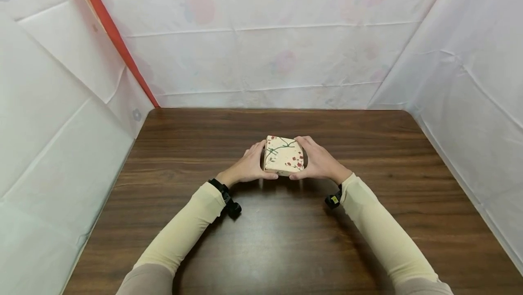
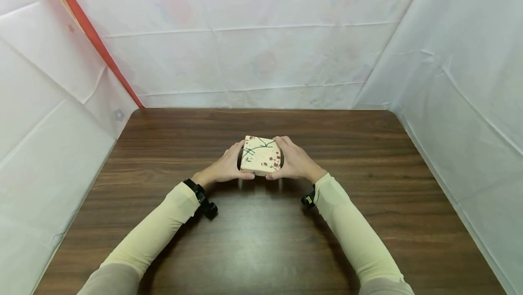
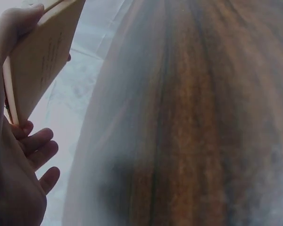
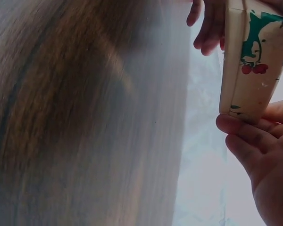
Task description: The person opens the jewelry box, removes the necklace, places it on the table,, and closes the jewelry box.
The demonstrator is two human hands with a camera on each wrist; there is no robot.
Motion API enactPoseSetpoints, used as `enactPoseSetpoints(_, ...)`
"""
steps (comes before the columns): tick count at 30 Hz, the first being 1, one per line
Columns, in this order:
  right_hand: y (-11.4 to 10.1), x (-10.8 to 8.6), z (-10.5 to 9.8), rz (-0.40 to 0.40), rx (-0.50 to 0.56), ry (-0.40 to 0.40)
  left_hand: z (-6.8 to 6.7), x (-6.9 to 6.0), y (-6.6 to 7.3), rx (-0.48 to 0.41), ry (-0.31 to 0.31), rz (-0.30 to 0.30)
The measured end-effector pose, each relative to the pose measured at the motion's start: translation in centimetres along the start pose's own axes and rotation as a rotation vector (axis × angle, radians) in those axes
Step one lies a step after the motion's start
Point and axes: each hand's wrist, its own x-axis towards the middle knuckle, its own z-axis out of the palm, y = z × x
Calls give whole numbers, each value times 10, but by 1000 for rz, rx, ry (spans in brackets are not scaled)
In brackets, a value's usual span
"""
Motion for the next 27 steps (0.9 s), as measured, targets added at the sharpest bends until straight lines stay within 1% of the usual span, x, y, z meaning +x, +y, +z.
enactPoseSetpoints(3,-1,1,0,17,28,9,-1,0,0,9,-3,-4)
enactPoseSetpoints(8,-2,3,3,28,71,11,-3,-3,-2,5,-2,-32)
enactPoseSetpoints(11,-3,3,4,39,77,7,-3,-5,-3,-3,6,-30)
enactPoseSetpoints(15,-6,3,1,44,48,-17,-3,-8,-3,-21,11,-21)
enactPoseSetpoints(21,-10,8,-1,7,-6,-56,0,-14,-7,-97,11,-40)
enactPoseSetpoints(27,-10,11,0,-14,-26,-62,-1,-13,-8,-71,13,-47)
